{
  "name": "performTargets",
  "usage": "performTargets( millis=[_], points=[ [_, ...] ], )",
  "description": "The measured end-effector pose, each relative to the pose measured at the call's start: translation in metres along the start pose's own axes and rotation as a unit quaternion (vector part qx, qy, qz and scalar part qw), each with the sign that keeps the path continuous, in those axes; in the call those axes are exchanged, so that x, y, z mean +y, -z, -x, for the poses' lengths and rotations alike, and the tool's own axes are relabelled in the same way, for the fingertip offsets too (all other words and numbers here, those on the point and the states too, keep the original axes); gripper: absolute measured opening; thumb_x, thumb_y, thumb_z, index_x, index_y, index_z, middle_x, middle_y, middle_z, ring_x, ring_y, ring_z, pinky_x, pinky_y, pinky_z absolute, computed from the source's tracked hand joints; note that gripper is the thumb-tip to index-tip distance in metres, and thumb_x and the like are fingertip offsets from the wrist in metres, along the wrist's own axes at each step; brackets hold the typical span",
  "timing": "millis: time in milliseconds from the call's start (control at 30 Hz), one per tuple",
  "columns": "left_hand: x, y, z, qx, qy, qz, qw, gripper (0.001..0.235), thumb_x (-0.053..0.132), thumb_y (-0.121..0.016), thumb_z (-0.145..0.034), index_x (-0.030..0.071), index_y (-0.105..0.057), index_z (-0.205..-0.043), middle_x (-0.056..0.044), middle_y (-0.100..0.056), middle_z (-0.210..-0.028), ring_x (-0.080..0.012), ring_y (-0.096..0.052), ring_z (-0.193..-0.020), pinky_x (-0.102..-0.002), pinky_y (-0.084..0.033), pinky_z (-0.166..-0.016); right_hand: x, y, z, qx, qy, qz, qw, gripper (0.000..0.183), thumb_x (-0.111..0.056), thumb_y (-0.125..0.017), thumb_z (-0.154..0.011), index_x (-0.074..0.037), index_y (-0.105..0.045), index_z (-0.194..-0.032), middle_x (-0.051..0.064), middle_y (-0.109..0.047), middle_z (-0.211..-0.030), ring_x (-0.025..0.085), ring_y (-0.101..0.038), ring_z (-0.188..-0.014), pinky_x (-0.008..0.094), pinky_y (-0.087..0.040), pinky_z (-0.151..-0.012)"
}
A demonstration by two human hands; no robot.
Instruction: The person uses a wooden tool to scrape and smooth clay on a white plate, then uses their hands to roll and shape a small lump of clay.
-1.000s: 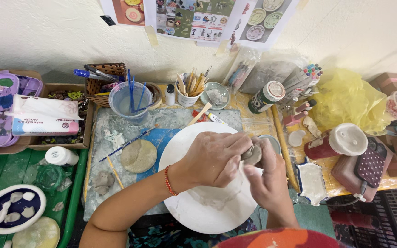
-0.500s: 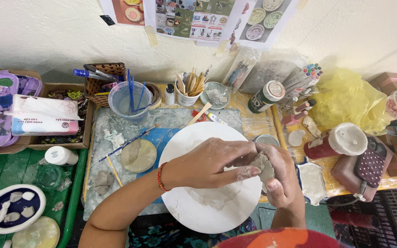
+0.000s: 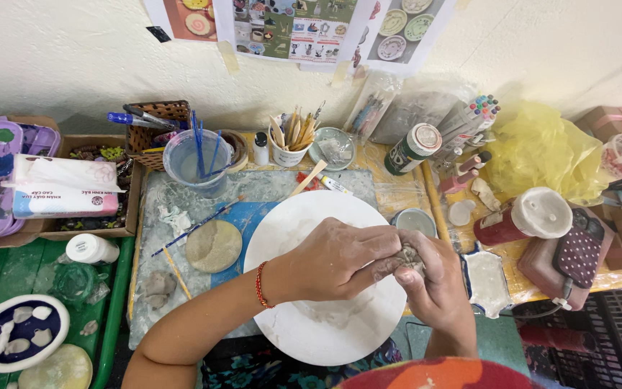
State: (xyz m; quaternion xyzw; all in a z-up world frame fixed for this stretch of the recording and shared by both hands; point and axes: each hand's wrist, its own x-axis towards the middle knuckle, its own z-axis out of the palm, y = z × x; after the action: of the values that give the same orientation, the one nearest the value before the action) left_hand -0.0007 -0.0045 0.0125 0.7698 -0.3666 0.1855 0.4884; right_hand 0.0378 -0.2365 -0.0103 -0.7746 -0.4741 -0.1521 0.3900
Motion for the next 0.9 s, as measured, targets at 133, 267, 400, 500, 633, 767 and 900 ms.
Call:
performTargets(
  millis=[133,267,400,500,633,767,900],
  points=[
    [-0.001,-0.002,0.001,0.019,-0.015,-0.004,1.0,0.014,0.017,-0.065,-0.101,0.008,-0.056,-0.105,-0.007,-0.063,-0.1,-0.0315,-0.065,-0.081,-0.042,-0.05,-0.064,-0.001,-0.002,-0.003,-0.012,-0.07,0.005,0.997,0.042,-0.032,-0.059,-0.099,0.005,-0.063,-0.117,0.012,-0.067,-0.081,0.028,-0.067,-0.072,0.038,-0.05,-0.067],
    [-0.003,-0.003,0.0,0.019,-0.007,-0.017,1.0,0.014,0.017,-0.066,-0.101,0.007,-0.057,-0.104,-0.006,-0.063,-0.098,-0.0312,-0.065,-0.081,-0.042,-0.049,-0.063,0.004,-0.003,-0.005,-0.007,-0.073,-0.035,0.997,0.042,-0.036,-0.056,-0.103,0.003,-0.066,-0.114,0.007,-0.067,-0.075,0.022,-0.067,-0.067,0.034,-0.05,-0.063],
    [0.001,-0.002,-0.001,0.02,0.006,-0.034,0.999,0.012,0.017,-0.06,-0.102,0.005,-0.057,-0.106,-0.006,-0.061,-0.093,-0.0293,-0.066,-0.081,-0.042,-0.049,-0.064,0.017,-0.014,0.002,0.019,-0.109,-0.086,0.99,0.044,-0.038,-0.046,-0.106,0.001,-0.068,-0.108,0.003,-0.066,-0.072,0.015,-0.065,-0.061,0.03,-0.049,-0.059],
    [0.004,0.001,-0.003,0.038,0.04,-0.067,0.996,0.015,0.022,-0.057,-0.101,0.007,-0.059,-0.099,-0.006,-0.06,-0.086,-0.0254,-0.066,-0.077,-0.04,-0.051,-0.065,0.031,-0.034,0.017,0.061,-0.144,-0.183,0.971,0.045,-0.037,-0.046,-0.108,0.002,-0.067,-0.101,0.004,-0.061,-0.074,0.015,-0.059,-0.064,0.03,-0.047,-0.058],
    [0.007,0.003,-0.006,0.071,0.025,-0.144,0.987,0.031,0.037,-0.065,-0.088,0.007,-0.058,-0.091,-0.006,-0.059,-0.078,-0.0255,-0.064,-0.068,-0.039,-0.05,-0.059,0.042,-0.057,0.033,0.154,-0.163,-0.436,0.872,0.034,-0.031,-0.053,-0.115,0.001,-0.057,-0.105,-0.001,-0.053,-0.075,0.011,-0.049,-0.071,0.031,-0.045,-0.067],
    [0.0,0.0,-0.006,0.056,0.047,-0.119,0.99,0.038,0.044,-0.067,-0.092,0.008,-0.058,-0.09,-0.004,-0.063,-0.078,-0.0246,-0.066,-0.067,-0.038,-0.05,-0.058,0.03,-0.049,0.032,0.13,-0.186,-0.294,0.929,0.046,-0.039,-0.046,-0.113,-0.001,-0.057,-0.091,0.005,-0.059,-0.074,0.014,-0.054,-0.068,0.028,-0.044,-0.063],
    [0.001,-0.009,-0.004,0.012,0.08,-0.08,0.993,0.034,0.041,-0.062,-0.1,0.008,-0.062,-0.097,-0.007,-0.066,-0.081,-0.0261,-0.066,-0.067,-0.039,-0.05,-0.06,0.019,-0.039,0.012,0.075,-0.185,-0.172,0.965,0.073,-0.063,-0.022,-0.107,-0.003,-0.06,-0.091,0.005,-0.066,-0.083,0.012,-0.064,-0.072,0.024,-0.05,-0.064]
  ],
)
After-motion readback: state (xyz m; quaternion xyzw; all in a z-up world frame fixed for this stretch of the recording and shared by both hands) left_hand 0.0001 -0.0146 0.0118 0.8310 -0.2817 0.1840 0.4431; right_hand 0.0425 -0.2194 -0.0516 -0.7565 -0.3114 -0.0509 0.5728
